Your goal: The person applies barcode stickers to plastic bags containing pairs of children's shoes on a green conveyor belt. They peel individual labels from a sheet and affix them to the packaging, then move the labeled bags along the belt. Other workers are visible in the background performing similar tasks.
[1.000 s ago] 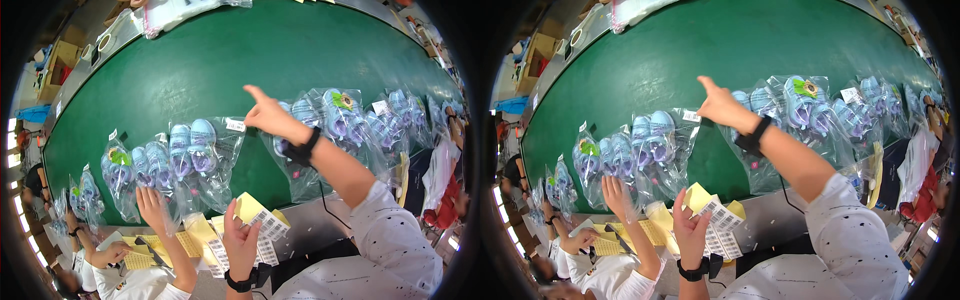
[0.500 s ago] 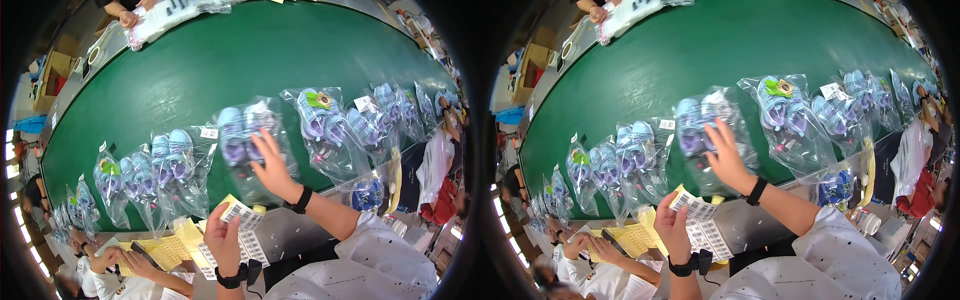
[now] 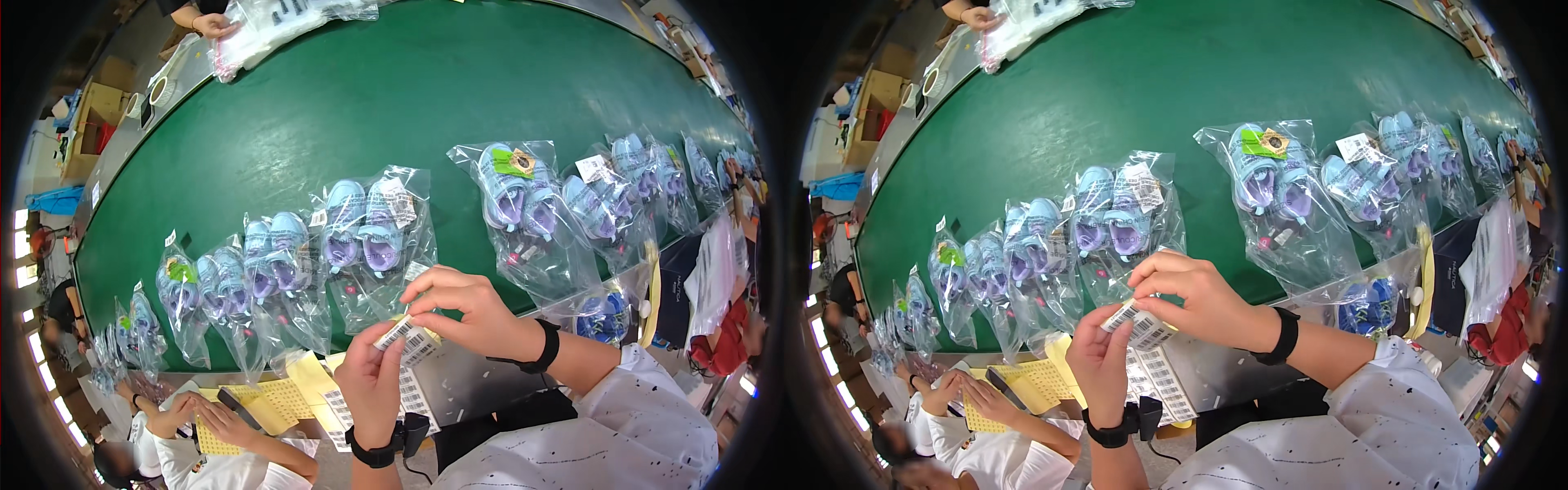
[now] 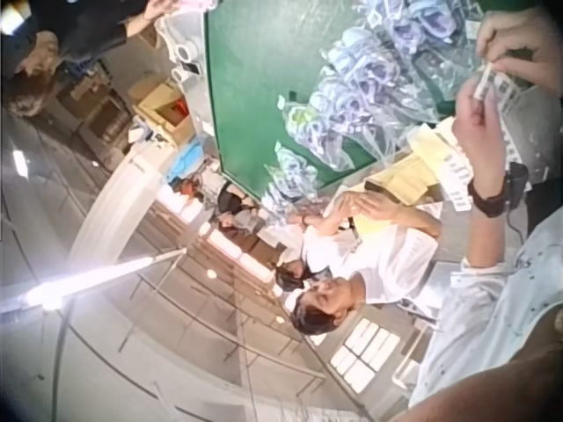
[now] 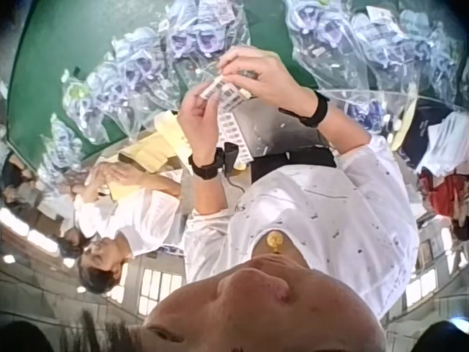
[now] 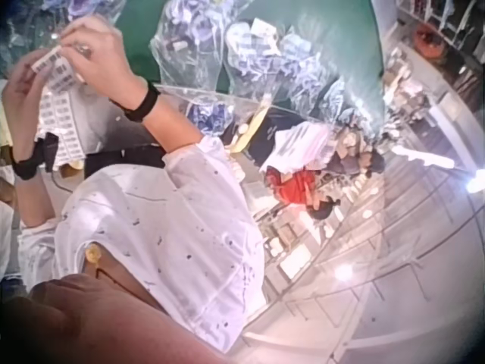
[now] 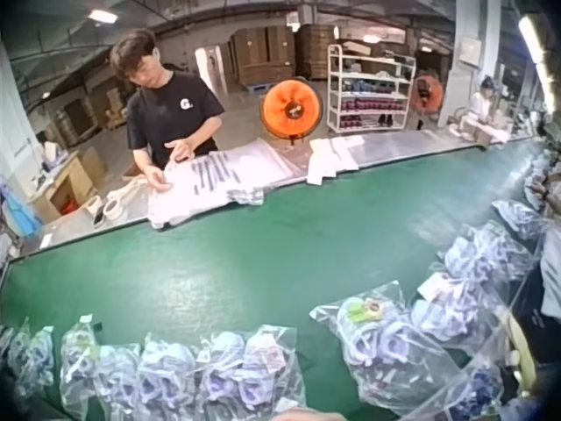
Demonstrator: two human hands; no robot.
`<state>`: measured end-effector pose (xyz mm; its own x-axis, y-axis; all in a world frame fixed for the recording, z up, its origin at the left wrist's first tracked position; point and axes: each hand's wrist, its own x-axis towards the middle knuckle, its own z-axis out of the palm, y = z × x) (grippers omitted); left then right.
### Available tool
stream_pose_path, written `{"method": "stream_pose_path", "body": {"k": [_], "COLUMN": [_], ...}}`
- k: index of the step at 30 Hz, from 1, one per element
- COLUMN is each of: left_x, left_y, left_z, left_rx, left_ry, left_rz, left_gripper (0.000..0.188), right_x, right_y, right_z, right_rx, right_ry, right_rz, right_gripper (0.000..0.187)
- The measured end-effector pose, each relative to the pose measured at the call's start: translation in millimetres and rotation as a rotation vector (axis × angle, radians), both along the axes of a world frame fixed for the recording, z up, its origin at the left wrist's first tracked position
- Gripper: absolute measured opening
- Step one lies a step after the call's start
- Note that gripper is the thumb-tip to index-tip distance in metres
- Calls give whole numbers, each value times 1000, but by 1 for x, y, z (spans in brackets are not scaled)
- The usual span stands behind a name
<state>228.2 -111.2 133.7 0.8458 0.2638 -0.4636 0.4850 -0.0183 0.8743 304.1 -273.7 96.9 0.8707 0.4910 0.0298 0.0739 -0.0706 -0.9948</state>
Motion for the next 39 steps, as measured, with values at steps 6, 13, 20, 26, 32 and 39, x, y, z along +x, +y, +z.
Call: {"method": "stream_pose_path", "body": {"k": [6, 13, 20, 26, 32, 39], "left_x": [5, 6, -8, -16, -17, -9], "left_y": [1, 3, 3, -4, -12, -34], "left_z": [-2, -9, -14, -19, -21, -14], "left_rx": [32, 126, 48, -46, -73, -151], "left_ry": [29, 98, 174, 172, 190, 101], "left_rz": [-65, -117, -76, -41, -31, 19], "left_gripper": [21, 47, 53, 54, 52, 55], "right_x": [0, 6, 98, 121, 119, 102], "right_y": [0, -2, -20, -7, 7, -13], "right_z": [-1, 4, -94, -122, -142, -102], "right_rx": [-34, 49, 329, 289, 209, 97], "right_ry": [-91, -46, 641, 826, 768, 549], "right_rz": [-13, -343, -674, -621, -663, -604], "right_gripper": [9, 3, 10, 12, 12, 58]}}
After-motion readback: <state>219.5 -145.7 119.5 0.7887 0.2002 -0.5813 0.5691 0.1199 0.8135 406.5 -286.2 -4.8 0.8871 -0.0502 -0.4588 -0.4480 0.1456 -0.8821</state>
